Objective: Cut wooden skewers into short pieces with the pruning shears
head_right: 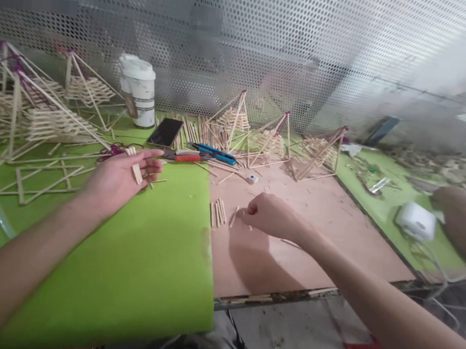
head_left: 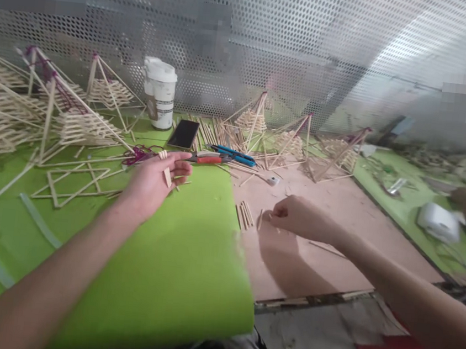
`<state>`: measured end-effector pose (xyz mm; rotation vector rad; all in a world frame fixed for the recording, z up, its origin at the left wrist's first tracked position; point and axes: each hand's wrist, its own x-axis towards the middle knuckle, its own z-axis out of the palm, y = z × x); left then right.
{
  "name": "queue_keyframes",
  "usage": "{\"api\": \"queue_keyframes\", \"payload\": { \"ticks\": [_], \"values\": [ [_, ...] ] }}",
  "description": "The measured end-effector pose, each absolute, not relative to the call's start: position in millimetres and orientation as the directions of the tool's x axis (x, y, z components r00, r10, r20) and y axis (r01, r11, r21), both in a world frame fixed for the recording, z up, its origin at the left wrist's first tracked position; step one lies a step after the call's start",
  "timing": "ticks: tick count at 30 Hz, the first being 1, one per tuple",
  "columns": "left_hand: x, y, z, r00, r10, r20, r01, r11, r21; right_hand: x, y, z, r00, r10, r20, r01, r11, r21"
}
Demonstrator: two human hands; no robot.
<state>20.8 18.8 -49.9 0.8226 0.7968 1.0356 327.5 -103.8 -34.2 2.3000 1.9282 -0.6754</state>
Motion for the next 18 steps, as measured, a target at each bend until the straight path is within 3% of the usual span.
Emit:
{"api": "queue_keyframes", "payload": {
  "ticks": [4, 18],
  "values": [
    [21, 18, -50, 0.287, 0.939, -0.188, -0.381, 0.292, 0.877, 304, -90, -37, 0.079, 0.948, -0.309, 0.946, -0.169, -0.277],
    [18, 18, -48, 0.288, 0.937, -0.195, -0.335, 0.29, 0.897, 288, -67, -26, -0.004, 0.905, -0.425, 0.882, -0.197, -0.428]
  ]
}}
